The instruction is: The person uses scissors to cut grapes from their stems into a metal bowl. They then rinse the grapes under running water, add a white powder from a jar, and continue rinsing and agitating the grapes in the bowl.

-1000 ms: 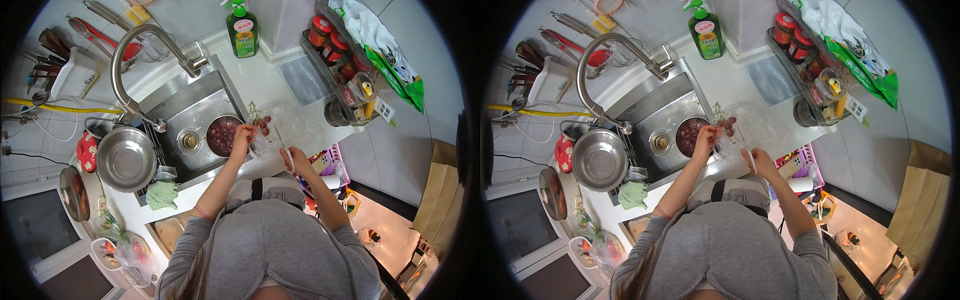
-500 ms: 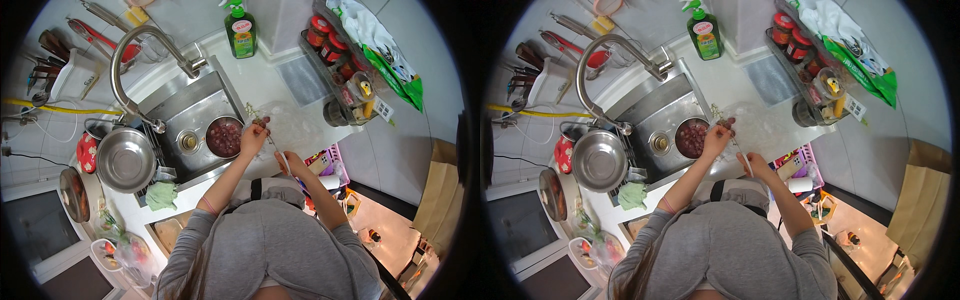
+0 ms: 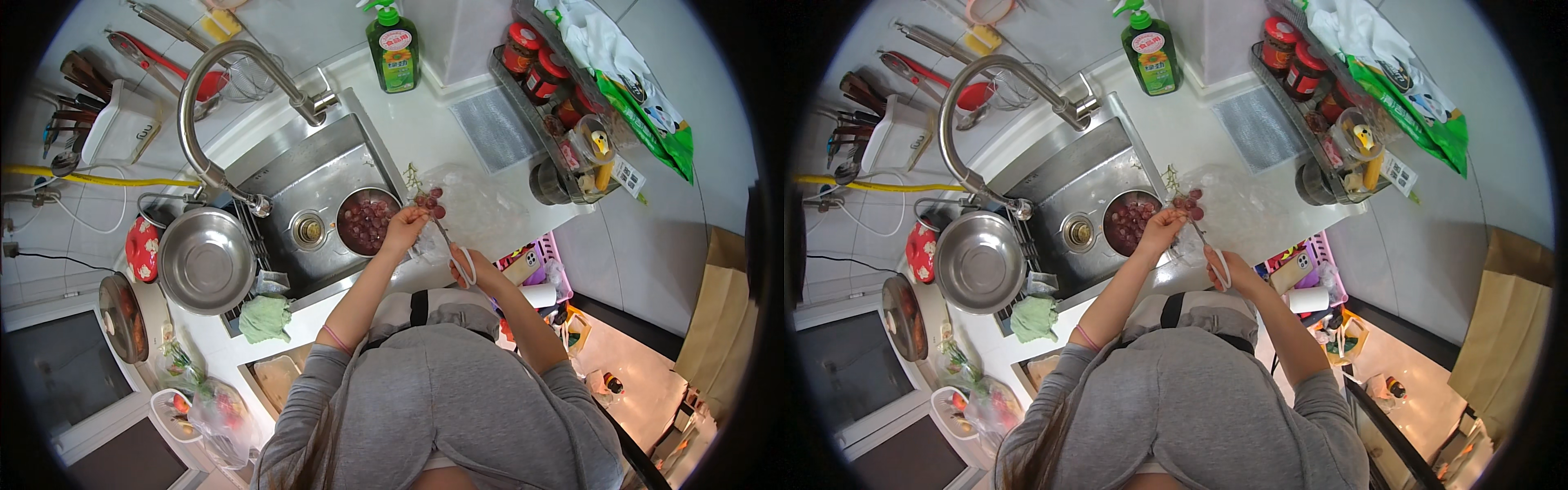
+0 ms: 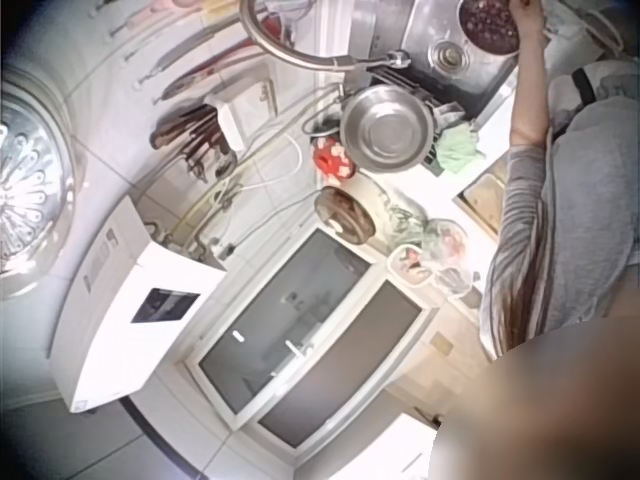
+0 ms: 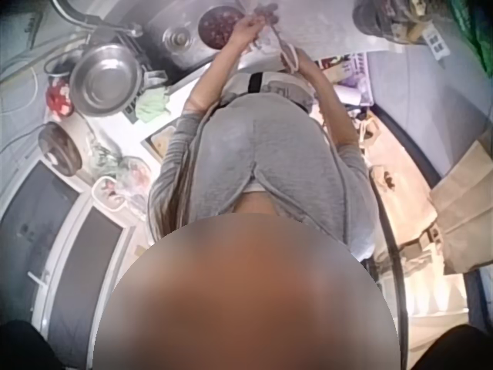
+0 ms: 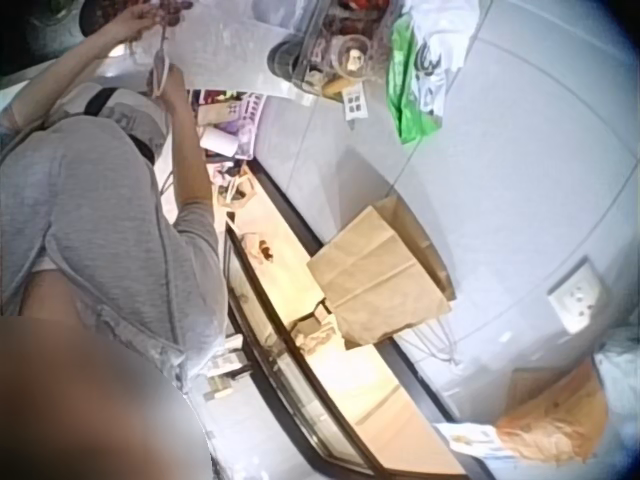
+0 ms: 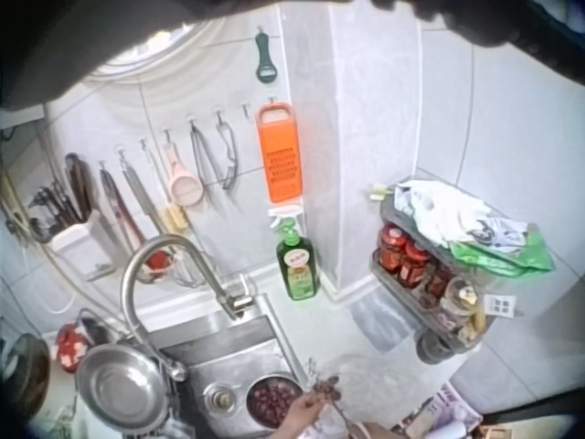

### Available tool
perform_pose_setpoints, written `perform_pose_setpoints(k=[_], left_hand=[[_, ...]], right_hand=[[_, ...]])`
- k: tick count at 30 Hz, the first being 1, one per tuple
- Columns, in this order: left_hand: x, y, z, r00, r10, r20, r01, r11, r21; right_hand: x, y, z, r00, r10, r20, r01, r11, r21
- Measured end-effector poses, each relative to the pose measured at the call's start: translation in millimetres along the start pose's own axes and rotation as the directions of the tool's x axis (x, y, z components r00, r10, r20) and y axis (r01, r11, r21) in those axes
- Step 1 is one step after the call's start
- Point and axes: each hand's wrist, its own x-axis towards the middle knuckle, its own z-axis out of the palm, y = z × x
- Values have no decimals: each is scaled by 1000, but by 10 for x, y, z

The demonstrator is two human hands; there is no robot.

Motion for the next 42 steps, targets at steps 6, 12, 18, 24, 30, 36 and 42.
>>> perform_pose_setpoints(k=[6,12,18,24,30,36,42], left_hand=[[37,-61,-17,992,111,55,-115,990,83],[83,-129,-16,971,228,73,-235,966,108],[57,-98,-28,962,249,110,-271,903,333],[40,-74,4,960,255,116,-281,874,396],[93,-160,-43,947,294,128,-321,866,384],[-161,231,32,862,497,-100,-260,603,754],[-200,348,497,769,495,404,-564,228,793]], right_hand=[[4,-14,-10,999,38,-15,-39,999,-36],[-14,-25,4,999,50,-22,-51,998,-39],[-6,-14,-8,999,28,-30,-30,999,-45],[-16,-84,-9,996,51,-78,-61,989,-133],[-2,-19,-22,988,-33,-151,-5,969,-246],[-124,40,-230,959,-91,-270,71,994,-81],[-125,-66,-368,942,-144,-304,152,988,3]])
